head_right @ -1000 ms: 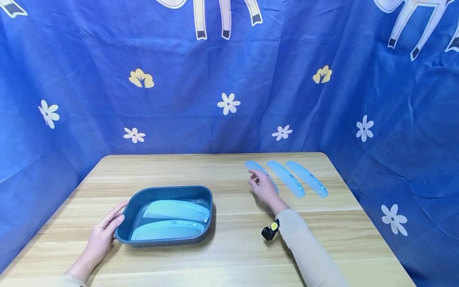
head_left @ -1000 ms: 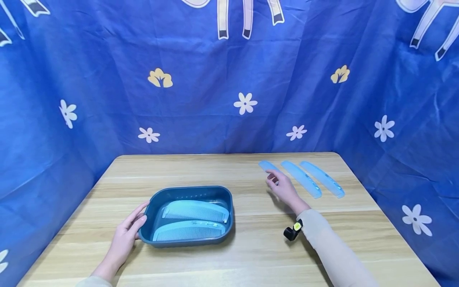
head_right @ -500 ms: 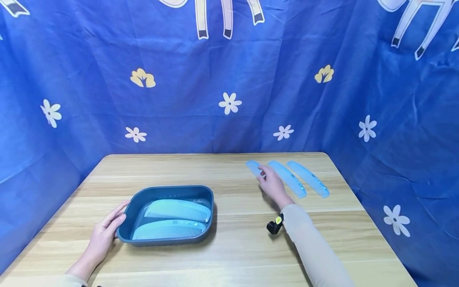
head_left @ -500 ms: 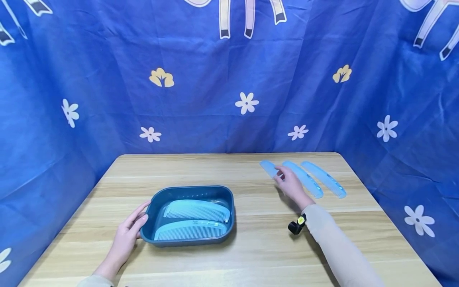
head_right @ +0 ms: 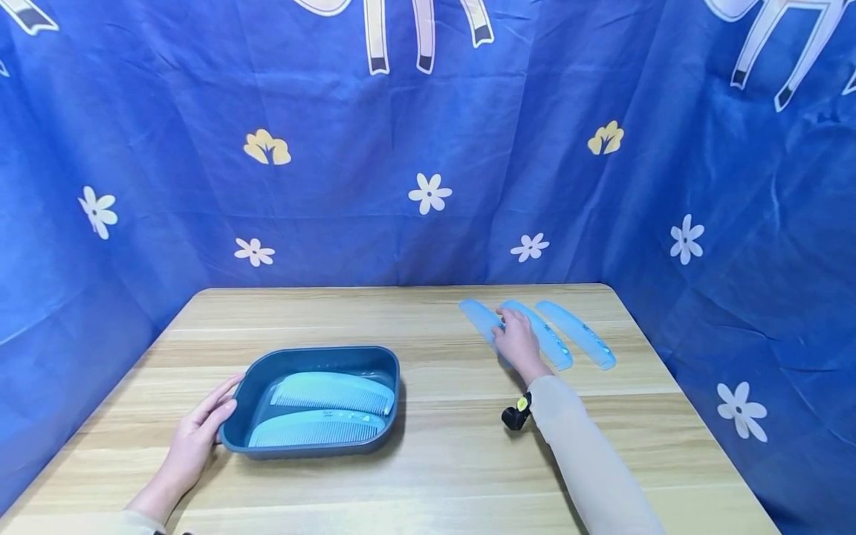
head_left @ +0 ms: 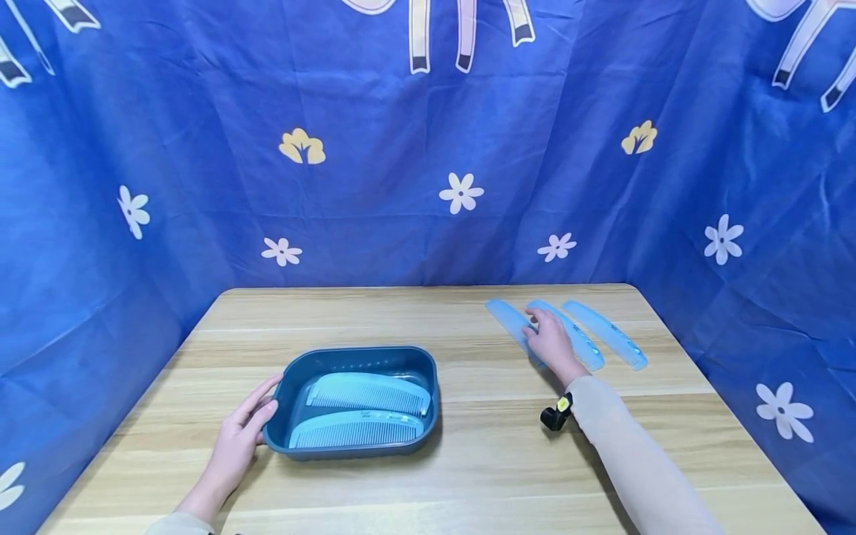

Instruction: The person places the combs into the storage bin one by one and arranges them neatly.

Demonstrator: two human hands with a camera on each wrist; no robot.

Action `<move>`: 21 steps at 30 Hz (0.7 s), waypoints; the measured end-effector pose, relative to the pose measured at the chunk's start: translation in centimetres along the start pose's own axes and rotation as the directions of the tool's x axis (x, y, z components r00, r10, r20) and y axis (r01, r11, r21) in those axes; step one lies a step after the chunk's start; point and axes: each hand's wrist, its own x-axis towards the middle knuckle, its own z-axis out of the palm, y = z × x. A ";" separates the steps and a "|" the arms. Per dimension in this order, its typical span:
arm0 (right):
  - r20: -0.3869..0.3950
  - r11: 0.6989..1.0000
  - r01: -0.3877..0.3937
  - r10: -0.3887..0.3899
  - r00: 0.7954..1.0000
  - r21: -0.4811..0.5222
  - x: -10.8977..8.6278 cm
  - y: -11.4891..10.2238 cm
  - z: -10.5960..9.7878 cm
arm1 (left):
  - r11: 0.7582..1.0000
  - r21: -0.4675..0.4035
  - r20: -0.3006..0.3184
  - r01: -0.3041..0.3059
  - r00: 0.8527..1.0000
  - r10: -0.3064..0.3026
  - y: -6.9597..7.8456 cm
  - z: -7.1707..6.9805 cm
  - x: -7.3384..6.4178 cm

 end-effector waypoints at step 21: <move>0.110 0.989 -0.055 0.071 0.991 -0.137 0.9 0.2 0.7 | 1.000 0.009 -0.004 0.003 1.000 -0.003 -0.2 0.0 0.0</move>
